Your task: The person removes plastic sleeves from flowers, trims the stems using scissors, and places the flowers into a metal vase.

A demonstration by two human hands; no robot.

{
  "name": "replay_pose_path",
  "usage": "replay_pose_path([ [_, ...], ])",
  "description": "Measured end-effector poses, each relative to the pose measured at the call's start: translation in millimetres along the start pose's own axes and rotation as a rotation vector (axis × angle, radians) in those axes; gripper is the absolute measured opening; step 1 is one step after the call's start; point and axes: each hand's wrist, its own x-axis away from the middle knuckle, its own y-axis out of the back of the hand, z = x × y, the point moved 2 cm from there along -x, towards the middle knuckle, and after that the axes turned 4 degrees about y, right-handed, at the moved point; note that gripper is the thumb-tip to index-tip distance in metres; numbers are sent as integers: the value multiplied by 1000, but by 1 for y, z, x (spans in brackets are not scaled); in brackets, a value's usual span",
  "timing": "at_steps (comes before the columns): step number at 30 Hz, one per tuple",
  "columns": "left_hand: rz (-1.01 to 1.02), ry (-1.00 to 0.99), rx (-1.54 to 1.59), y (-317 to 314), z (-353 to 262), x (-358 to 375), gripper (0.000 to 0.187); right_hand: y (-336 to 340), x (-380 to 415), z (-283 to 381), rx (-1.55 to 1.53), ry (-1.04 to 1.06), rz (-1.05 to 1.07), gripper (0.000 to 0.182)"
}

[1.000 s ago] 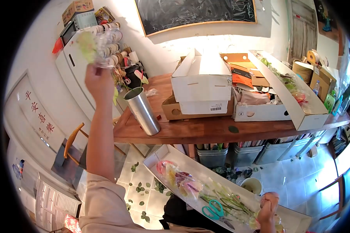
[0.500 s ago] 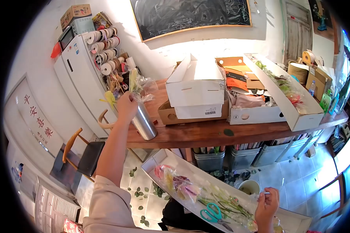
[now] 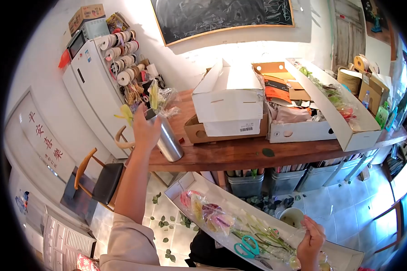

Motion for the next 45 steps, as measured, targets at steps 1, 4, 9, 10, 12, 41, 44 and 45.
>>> replay_pose_path([
  [1,-32,-10,35,2,-7,-4,65,-1,-1,1,-8,3,-1,29],
  [4,-22,9,-67,1,-18,-24,73,-5,-7,7,-52,-61,-73,29],
  [9,44,52,-27,-1,4,-56,36,-6,3,-7,-2,-117,-178,27],
  [10,-5,32,-40,8,-2,-54,30,-7,9,-16,-56,-155,-184,25],
  [12,-47,15,-43,12,-5,-53,24,-8,15,-24,-162,-229,-190,20],
  [41,944,-849,658,-14,-214,308,30,-18,17,23,-702,-243,237,32],
  [44,692,-707,707,-30,-195,271,25,-9,6,32,-778,-280,167,32],
  [45,603,-660,684,-27,-195,245,22,-9,6,26,-662,-269,158,31],
])
